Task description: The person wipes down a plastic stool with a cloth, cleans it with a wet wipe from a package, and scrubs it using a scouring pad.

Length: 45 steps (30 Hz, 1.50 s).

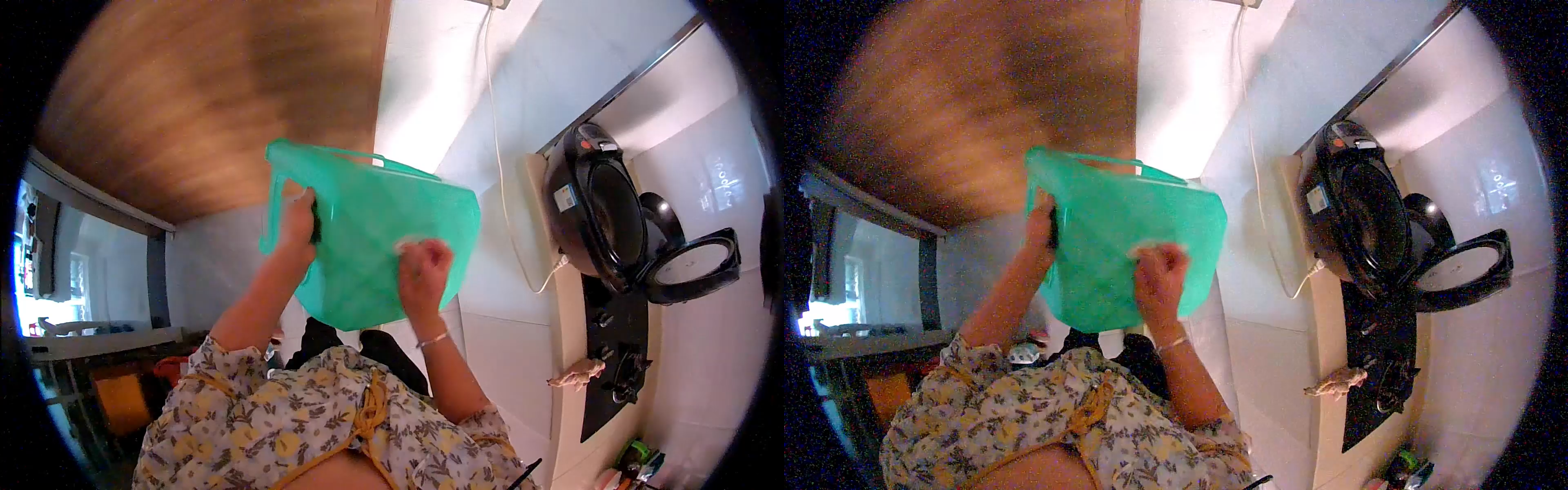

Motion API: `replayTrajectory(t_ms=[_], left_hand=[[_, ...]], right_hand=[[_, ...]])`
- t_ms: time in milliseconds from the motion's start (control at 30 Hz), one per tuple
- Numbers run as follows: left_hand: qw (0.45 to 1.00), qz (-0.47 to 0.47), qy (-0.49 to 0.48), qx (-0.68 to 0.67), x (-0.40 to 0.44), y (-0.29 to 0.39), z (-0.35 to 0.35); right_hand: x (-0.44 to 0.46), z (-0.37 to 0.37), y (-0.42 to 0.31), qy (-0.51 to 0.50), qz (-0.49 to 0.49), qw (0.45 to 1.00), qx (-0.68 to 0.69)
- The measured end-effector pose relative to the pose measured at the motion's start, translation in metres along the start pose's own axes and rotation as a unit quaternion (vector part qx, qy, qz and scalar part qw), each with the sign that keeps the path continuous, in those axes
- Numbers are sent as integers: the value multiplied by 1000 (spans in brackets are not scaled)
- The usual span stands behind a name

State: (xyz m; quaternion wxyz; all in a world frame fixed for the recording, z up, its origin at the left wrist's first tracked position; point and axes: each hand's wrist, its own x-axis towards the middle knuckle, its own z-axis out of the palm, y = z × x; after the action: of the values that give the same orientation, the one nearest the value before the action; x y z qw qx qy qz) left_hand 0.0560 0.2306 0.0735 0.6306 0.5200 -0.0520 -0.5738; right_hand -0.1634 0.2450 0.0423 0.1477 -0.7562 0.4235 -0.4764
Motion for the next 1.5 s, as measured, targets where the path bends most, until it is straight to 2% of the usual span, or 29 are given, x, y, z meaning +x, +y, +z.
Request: replayTrajectory(t_ms=[33,100,200,233,267,300,400,467,500,533,567,600,700,733,767,800,833,867,967,1000,1100,1133,1167,1200,1233,1267,1367,1500], left_hand=[[1000,11,14,-3,-3,1,4],[999,23,33,-6,-2,-4,7],[999,14,34,-16,9,-10,8],[997,24,78,-6,10,-12,12],[992,33,120,2,11,-14,14],[993,28,113,1,16,-15,8],[997,-8,62,-40,39,-18,-28],[994,-26,42,-98,51,-27,-42],[995,-35,33,-86,53,-25,-45],[995,-32,43,-85,53,-24,-48],[994,-26,53,-87,46,-15,-56],[995,-35,41,-82,43,-13,-56],[992,-73,36,-93,52,-9,-68],[994,-67,24,-83,68,-12,-82],[995,-62,12,-73,78,-13,-90],[995,-72,2,-67,79,-20,-86],[995,-83,-7,-61,83,-21,-83],[994,-93,-15,-53,85,-24,-76],[988,-129,-81,-14,83,-36,-62],[986,-136,-93,-3,87,-46,-60],[979,-160,-122,13,72,-59,-57],[975,-174,-133,39,53,-57,-49],[970,-186,-144,67,35,-57,-41],[967,-187,-154,77,18,-60,-35],[963,-196,-153,105,2,-66,-27],[953,-222,-160,133,30,-129,1],[909,-259,-240,222,-9,-174,26],[836,-352,-317,275,-78,-266,51]], right_hand=[[13,-3,1,44,107,993,-8],[28,3,14,100,166,981,29],[22,20,-4,2,115,992,55],[13,29,-24,-39,83,994,52],[10,32,-46,-50,59,992,97],[8,31,-61,-60,35,987,141],[-1,30,-70,-43,24,985,165],[-23,30,-29,-29,41,996,73],[-35,30,4,-39,63,997,-15],[-32,25,27,-74,157,975,-139],[-34,23,41,53,208,970,-116],[-29,13,55,133,272,949,-83],[-31,33,33,148,301,933,-128],[-37,49,9,121,325,934,-89],[-43,65,-20,45,330,939,-90],[-57,78,-38,-22,224,966,-128],[-46,81,-79,-145,247,945,-160],[-55,91,-81,-19,83,996,-16],[-60,73,-65,15,85,996,-26],[-66,65,-48,43,84,992,-86],[-98,26,-9,126,203,944,-229],[-109,7,-3,162,228,930,-238],[-115,-14,-8,223,280,906,-228],[-128,-33,-12,240,342,877,-238],[-147,-50,-11,259,323,875,-253],[-174,-64,47,288,358,849,-263],[-219,-90,26,344,445,794,-230],[-246,-101,-44,272,284,902,-179]])
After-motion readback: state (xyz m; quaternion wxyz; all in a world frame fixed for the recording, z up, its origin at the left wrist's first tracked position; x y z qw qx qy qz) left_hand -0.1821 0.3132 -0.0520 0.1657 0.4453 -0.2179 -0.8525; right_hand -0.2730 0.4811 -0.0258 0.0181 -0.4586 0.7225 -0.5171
